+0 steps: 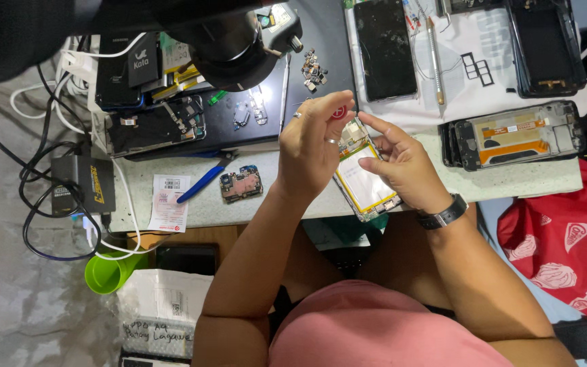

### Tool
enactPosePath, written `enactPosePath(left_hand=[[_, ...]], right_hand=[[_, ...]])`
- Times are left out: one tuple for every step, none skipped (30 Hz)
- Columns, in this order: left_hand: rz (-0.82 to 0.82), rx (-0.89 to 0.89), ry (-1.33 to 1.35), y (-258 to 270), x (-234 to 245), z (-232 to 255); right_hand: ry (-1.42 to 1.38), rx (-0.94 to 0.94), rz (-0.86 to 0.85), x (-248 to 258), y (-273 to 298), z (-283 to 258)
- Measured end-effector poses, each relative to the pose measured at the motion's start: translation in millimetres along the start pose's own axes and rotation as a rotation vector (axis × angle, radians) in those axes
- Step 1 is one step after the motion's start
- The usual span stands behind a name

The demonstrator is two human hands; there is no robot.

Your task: The person uses a metal spudger to pry and adjust internal components and ribbon cables inside a disassembled smartphone. They repeatedly lift and reposition the battery and flex cables while holding the device steady.

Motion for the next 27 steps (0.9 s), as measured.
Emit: enactPosePath(left_hand=[[-0.001,-0.005,0.006,0,0,1],[-0.002,-0.011,0.013,-1,0,1],[-0.005,-0.008,0.007,-2,0,1],[-0.008,-0.005,0.002,-2,0,2],[-0.011,-0.003,-0.004,-2,0,2],[-0.014,-0.004,0.007,-2,0,2],[-0.017,-0.007,0.019,-3,0,3],[-0.020,-0.011,0.031,-5,0,3],[-0.039,-0.010,0.032,-5,0,4],[-0.059,-0.009,0.034,-4,0,4],[-0.077,-0.010,0.034,-5,0,5],[-0.079,-0.024,0.038,-6,1,6],[-0.081,-0.039,0.043,-7,0,7],[-0.083,-0.054,0.048,-7,0,8],[-0.082,-0.055,0.040,-7,0,8],[-0.082,-0.056,0.031,-8,-1,9],[-0.081,-0.057,0.022,-8,-1,9],[-0.080,-0.056,0.025,-8,-1,9],[-0.080,-0.054,0.028,-8,-2,9],[-0.079,-0.054,0.030,-8,-2,9],[-0.081,-0.056,0.027,-8,-2,10],[-0.083,-0.058,0.024,-8,-2,10],[-0.085,-0.059,0.021,-8,-2,10],[-0.093,-0.062,0.013,-7,-2,11],[-0.100,-0.068,0.006,-8,-2,11],[-0.106,-0.074,-0.001,-9,-3,12],[-0.105,-0.077,-0.010,-9,-3,12]], right_hand=[[0.009,0.011,-0.003,0,0,-1],[0.017,0.021,-0.005,0,-1,-1],[0.010,0.013,-0.004,1,0,-1],[0.003,0.004,-0.002,1,0,0],[-0.004,-0.004,0.000,1,0,0],[0.010,0.010,-0.007,0,1,-1],[0.024,0.027,-0.012,-1,1,-2],[0.038,0.044,-0.018,-1,0,-4],[0.018,0.023,-0.011,-1,1,-3],[-0.001,0.002,-0.005,-1,1,-2],[-0.020,-0.017,0.000,-1,1,-1],[-0.020,-0.012,-0.005,-2,1,-2],[-0.021,-0.007,-0.011,-2,1,-3],[-0.022,-0.002,-0.016,-3,1,-3],[-0.026,0.003,-0.024,-3,1,-4],[-0.031,0.008,-0.031,-3,0,-4],[-0.035,0.013,-0.038,-3,0,-4],[-0.037,0.012,-0.042,-3,0,-4],[-0.040,0.012,-0.045,-3,0,-4],[-0.042,0.011,-0.048,-3,0,-4],[-0.042,0.016,-0.053,-3,0,-4],[-0.042,0.021,-0.057,-3,-1,-4],[-0.043,0.026,-0.062,-4,-1,-4],[-0.048,0.025,-0.063,-4,-1,-4],[-0.052,0.027,-0.064,-5,-1,-4],[-0.056,0.029,-0.065,-5,-2,-4],[-0.055,0.026,-0.065,-5,-2,-4]])
Point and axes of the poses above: each hand's wrist, its own y-axis away from the middle knuckle, its own x-axis out of the back of the hand, z = x × y, the point moved 6 cm from there along -y, towards the middle knuckle
